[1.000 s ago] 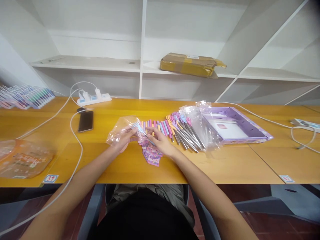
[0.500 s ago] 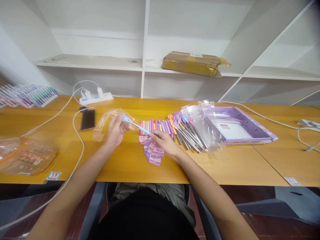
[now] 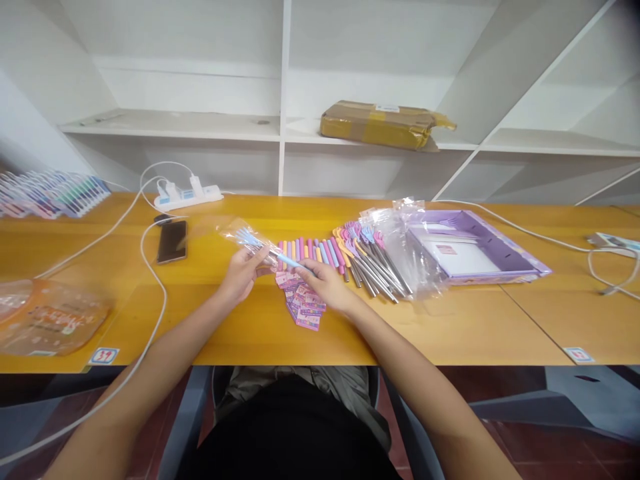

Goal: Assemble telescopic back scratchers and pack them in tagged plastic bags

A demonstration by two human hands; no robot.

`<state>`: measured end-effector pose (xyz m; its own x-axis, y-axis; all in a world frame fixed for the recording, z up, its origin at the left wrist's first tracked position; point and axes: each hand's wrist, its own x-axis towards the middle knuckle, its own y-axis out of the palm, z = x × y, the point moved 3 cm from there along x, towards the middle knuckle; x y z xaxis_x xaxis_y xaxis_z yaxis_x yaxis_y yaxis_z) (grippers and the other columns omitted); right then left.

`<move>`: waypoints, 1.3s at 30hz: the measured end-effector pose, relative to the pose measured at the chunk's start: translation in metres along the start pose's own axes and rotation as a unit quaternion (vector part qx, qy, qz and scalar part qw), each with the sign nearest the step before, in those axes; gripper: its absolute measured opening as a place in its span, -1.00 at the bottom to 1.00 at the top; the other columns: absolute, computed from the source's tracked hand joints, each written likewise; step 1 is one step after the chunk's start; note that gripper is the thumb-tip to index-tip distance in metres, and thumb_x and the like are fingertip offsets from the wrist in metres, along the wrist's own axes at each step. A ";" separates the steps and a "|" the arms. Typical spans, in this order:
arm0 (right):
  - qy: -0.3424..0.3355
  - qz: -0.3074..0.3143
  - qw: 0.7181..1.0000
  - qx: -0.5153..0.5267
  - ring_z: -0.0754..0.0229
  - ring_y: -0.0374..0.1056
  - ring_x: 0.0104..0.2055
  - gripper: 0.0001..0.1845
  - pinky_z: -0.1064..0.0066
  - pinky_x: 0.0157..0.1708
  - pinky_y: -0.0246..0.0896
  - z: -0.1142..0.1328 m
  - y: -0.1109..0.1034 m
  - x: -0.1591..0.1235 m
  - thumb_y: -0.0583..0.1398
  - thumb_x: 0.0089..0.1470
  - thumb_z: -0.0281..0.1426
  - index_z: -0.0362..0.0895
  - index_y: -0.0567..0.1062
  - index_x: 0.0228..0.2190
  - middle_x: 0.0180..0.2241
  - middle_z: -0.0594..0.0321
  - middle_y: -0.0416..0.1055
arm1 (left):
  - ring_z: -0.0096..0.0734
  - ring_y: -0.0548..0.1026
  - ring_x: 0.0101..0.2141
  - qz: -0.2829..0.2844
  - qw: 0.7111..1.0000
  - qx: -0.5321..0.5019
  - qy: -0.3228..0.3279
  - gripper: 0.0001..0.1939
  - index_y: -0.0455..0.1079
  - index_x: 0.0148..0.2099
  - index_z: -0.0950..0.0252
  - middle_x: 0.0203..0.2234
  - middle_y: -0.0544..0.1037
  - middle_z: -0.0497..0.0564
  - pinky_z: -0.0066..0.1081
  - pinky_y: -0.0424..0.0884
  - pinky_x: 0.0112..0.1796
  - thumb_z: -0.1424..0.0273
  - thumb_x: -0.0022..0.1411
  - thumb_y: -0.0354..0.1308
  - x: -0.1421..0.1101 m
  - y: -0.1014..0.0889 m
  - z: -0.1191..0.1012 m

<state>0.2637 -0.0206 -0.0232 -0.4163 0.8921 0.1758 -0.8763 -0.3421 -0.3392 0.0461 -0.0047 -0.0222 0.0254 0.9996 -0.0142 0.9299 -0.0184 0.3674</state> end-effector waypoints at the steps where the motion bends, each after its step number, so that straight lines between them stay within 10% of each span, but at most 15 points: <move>1: 0.003 0.001 1.000 0.018 0.26 0.11 -0.47 -0.57 0.42 -0.48 0.05 -0.001 0.000 0.000 0.18 0.38 0.04 -0.07 0.53 -0.14 -0.49 0.40 0.21 | -0.47 0.61 -0.40 -0.010 1.000 -0.008 0.006 -0.50 0.50 -0.20 0.33 -0.37 0.65 -0.03 -0.43 0.58 -0.32 0.09 0.04 0.59 0.001 -0.001 -0.001; 9: -0.017 0.004 0.986 0.167 0.32 0.22 -0.53 -0.61 0.42 -0.53 0.16 -0.002 -0.005 0.004 0.29 0.30 -0.09 -0.04 0.46 0.02 -0.44 0.42 0.32 | -0.50 0.61 -0.39 -0.070 0.992 -0.080 0.067 -0.55 0.50 -0.20 0.32 -0.35 0.64 -0.05 -0.50 0.58 -0.36 0.19 0.04 0.61 0.012 -0.018 -0.016; 24: -0.023 -0.057 0.996 0.070 0.27 0.27 -0.44 -0.42 0.38 -0.44 0.19 -0.007 -0.002 0.003 0.54 -0.05 -0.07 -0.02 0.48 -0.11 -0.33 0.36 0.40 | -0.32 0.63 -0.41 0.132 0.988 0.040 -0.075 -0.49 0.60 -0.19 0.35 -0.37 0.68 0.07 -0.35 0.61 -0.38 0.05 0.03 0.59 -0.017 0.018 0.016; 32: -0.094 -0.003 0.995 0.045 0.23 0.33 -0.36 -0.37 0.25 -0.25 0.39 0.003 -0.005 -0.002 0.53 0.03 -0.08 0.05 0.51 0.06 -0.08 0.20 0.39 | -0.44 0.55 -0.44 0.083 0.996 0.017 -0.040 -0.53 0.57 -0.21 0.34 -0.36 0.64 0.02 -0.45 0.51 -0.44 0.06 0.08 0.56 -0.013 0.015 0.006; 39: -0.190 -0.048 0.979 -0.062 0.03 0.39 -0.09 -0.85 0.11 -0.07 0.42 0.010 -0.006 -0.006 0.31 0.35 -0.20 0.04 0.69 -0.19 -0.08 0.10 0.38 | -0.52 0.48 -0.51 0.071 0.996 0.043 -0.042 -0.49 0.54 -0.18 0.31 -0.42 0.60 -0.04 -0.51 0.36 -0.51 0.03 0.04 0.58 -0.009 0.008 -0.001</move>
<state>0.2692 -0.0266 -0.0128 -0.4133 0.7368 0.5350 -0.8898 -0.2021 -0.4091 0.0530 -0.0137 -0.0178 0.1861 0.9814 -0.0461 0.9424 -0.1650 0.2911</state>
